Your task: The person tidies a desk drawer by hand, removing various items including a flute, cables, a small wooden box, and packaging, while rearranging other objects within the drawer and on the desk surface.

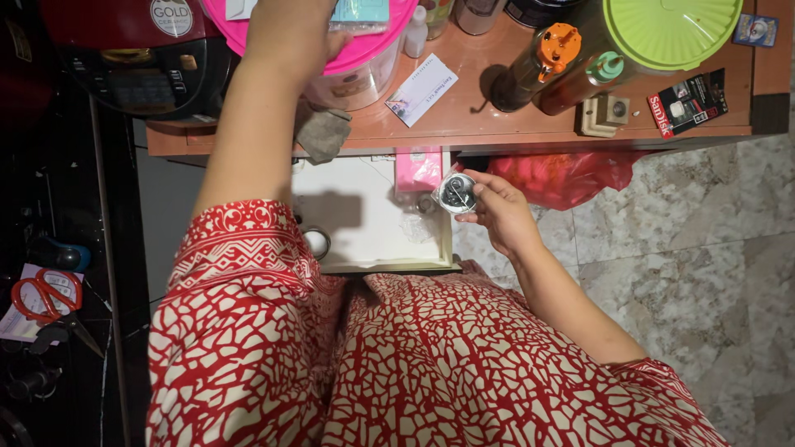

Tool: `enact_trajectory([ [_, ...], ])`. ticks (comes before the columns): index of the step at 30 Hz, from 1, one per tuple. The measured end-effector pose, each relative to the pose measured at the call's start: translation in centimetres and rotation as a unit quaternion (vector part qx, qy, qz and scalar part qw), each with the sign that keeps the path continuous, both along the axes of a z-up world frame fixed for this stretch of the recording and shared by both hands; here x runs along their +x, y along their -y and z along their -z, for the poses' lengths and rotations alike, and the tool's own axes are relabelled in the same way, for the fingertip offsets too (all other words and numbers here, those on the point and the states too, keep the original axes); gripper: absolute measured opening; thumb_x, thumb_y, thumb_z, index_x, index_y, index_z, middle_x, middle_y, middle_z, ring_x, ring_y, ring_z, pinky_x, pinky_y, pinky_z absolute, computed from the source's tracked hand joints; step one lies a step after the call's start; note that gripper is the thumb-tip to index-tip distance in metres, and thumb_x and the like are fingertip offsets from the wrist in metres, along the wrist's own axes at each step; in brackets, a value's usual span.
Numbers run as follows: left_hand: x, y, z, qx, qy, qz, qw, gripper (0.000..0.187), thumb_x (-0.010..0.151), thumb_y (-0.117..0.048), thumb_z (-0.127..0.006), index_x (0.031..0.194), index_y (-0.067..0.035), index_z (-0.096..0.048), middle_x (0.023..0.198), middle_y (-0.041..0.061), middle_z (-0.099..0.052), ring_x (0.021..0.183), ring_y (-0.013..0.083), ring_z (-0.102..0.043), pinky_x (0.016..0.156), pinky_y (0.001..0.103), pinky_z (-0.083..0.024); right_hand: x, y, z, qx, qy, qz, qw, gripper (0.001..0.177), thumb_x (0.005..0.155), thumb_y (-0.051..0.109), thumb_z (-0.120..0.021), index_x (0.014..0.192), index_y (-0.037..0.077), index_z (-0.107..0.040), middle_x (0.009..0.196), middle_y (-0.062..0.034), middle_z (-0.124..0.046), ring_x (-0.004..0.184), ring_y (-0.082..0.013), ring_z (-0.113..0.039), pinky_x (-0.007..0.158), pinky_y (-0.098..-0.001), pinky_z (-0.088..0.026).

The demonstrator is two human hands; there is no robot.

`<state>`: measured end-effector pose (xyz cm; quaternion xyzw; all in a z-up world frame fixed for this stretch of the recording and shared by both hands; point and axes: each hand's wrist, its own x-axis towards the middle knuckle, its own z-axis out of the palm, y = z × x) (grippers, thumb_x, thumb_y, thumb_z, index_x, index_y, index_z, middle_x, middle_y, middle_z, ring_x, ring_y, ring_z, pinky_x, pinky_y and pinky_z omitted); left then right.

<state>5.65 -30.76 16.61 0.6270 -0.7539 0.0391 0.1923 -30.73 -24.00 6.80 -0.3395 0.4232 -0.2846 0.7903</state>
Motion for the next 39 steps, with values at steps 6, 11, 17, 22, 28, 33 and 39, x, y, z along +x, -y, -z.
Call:
enact_trajectory([
  [6,-0.5,1.2,1.7,-0.121,0.132,0.012,0.984,0.027,0.075,-0.011,-0.065,0.100,-0.001,-0.063,0.085,0.017,-0.064,0.075,0.0354,-0.062,0.065,0.045,-0.050,-0.7,0.0,0.5,-0.003,-0.003,0.012,1.000,0.035,0.094,0.013,-0.050,0.125,0.000,-0.054,0.105,-0.0088,-0.065,0.081,-0.0162,-0.066,0.069,-0.0331,-0.056],
  [11,-0.6,0.7,1.5,-0.124,-0.008,-0.083,0.989,0.007,0.087,-0.008,-0.062,0.086,-0.002,-0.063,0.075,0.018,-0.061,0.069,0.0383,-0.058,0.059,0.046,-0.045,-1.2,0.0,0.7,-0.001,-0.007,0.021,1.000,0.034,0.094,0.012,-0.051,0.126,0.000,-0.054,0.104,-0.0088,-0.065,0.080,-0.0153,-0.065,0.068,-0.0336,-0.057],
  [17,-3.3,-4.4,-1.1,-0.171,-0.381,-0.131,0.899,0.014,0.100,-0.008,-0.053,0.100,0.006,-0.052,0.074,0.016,-0.053,0.069,0.0297,-0.049,0.064,0.041,-0.041,-0.8,0.0,0.5,-0.006,-0.012,0.013,1.000,0.035,0.092,0.013,-0.051,0.125,0.000,-0.053,0.105,-0.0089,-0.066,0.080,-0.0166,-0.066,0.068,-0.0330,-0.056],
  [22,-5.6,-9.9,-0.4,-0.169,-0.571,-0.008,0.803,0.022,0.111,-0.003,-0.040,0.129,0.009,-0.043,0.122,0.015,-0.056,0.111,0.0178,-0.053,0.103,0.032,-0.041,0.5,-0.1,0.2,-0.017,-0.006,-0.016,1.000,0.035,0.094,0.013,-0.050,0.127,0.001,-0.053,0.106,-0.0082,-0.065,0.084,-0.0153,-0.065,0.070,-0.0335,-0.057],
  [28,-7.8,-18.4,4.5,0.092,-0.665,-0.251,0.697,0.039,0.100,-0.018,-0.038,0.135,-0.002,-0.047,0.107,0.020,-0.061,0.075,0.0293,-0.050,0.065,0.040,-0.040,2.1,0.0,1.1,0.001,-0.022,-0.011,1.000,0.029,0.093,0.012,-0.048,0.121,0.004,-0.051,0.107,-0.0086,-0.064,0.087,-0.0176,-0.066,0.070,-0.0338,-0.057],
  [33,-7.3,-22.8,15.0,0.032,-0.828,-0.201,0.522,0.024,0.093,-0.012,-0.050,0.116,-0.006,-0.046,0.105,0.006,-0.060,0.092,0.0140,-0.063,0.078,0.029,-0.058,3.1,-0.5,3.4,0.020,-0.004,-0.006,1.000,0.023,0.095,0.013,-0.048,0.116,0.004,-0.051,0.108,-0.0080,-0.062,0.091,-0.0194,-0.065,0.075,-0.0359,-0.056],
  [39,-7.1,-28.1,21.4,0.024,-0.805,-0.263,0.532,0.012,0.094,-0.012,-0.056,0.105,-0.011,-0.051,0.082,-0.003,-0.050,0.060,0.0042,-0.041,0.042,0.019,-0.030,4.2,-1.5,5.7,0.048,-0.013,0.008,0.999,0.024,0.094,0.014,-0.049,0.116,0.006,-0.050,0.109,-0.0071,-0.062,0.093,-0.0192,-0.064,0.078,-0.0364,-0.055],
])
